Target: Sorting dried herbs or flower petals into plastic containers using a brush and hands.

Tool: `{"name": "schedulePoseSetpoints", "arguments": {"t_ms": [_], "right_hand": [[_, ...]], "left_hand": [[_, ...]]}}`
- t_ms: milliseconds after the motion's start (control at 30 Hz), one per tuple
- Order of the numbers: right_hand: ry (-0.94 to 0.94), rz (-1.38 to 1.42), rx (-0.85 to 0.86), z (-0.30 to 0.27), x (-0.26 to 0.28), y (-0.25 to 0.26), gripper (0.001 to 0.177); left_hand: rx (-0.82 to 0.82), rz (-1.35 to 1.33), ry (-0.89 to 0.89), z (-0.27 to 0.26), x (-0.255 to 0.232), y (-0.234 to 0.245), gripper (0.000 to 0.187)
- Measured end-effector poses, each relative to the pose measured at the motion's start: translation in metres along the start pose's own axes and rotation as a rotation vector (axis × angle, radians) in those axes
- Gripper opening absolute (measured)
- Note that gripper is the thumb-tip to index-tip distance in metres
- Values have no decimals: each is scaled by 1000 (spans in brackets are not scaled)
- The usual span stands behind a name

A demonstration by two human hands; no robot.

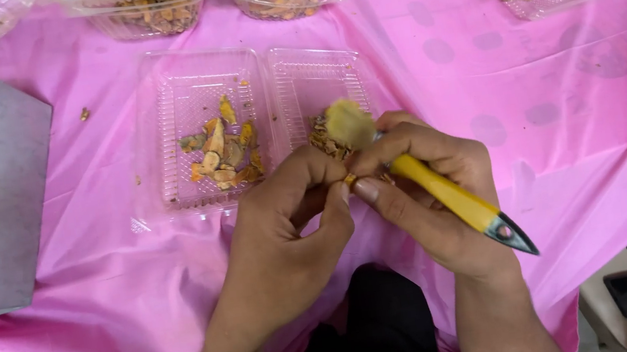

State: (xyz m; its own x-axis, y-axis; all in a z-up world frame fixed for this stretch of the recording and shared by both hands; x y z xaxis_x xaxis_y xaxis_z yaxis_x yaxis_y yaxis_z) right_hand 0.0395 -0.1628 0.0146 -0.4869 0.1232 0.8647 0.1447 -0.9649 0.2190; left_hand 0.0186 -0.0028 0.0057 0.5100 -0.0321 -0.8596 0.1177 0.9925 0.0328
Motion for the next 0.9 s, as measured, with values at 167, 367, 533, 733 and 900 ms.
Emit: {"name": "schedulePoseSetpoints", "arguments": {"t_ms": [167, 367, 533, 733, 900], "right_hand": [[217, -89, -188, -32, 18, 10, 40], [60, -328, -164, -38, 29, 10, 21], [116, -197, -402, -46, 36, -2, 21], [128, -389, -174, -43, 35, -1, 24], [124, -393, -108, -38, 30, -5, 22]], "left_hand": [[-78, 30, 44, -1, 5, 1, 23], [-119, -18, 82, -2, -2, 2, 24], [-124, 46, 102, -4, -2, 2, 22], [-89, -12, 44, -4, -2, 1, 21], [-97, -77, 55, -4, -1, -2, 20]]}}
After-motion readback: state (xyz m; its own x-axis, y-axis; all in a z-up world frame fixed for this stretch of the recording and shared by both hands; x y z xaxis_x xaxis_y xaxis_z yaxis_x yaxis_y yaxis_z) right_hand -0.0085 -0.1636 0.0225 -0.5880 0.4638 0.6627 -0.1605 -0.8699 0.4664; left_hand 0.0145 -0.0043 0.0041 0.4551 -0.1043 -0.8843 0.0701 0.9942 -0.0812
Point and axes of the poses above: each hand's wrist, its own z-axis towards the middle knuckle, its own y-axis out of the back of the hand, x = y × z, the point moved 2 cm from there along z, towards the middle knuckle, and after that the axes turned 8 degrees about -y, right-handed, at the moved point
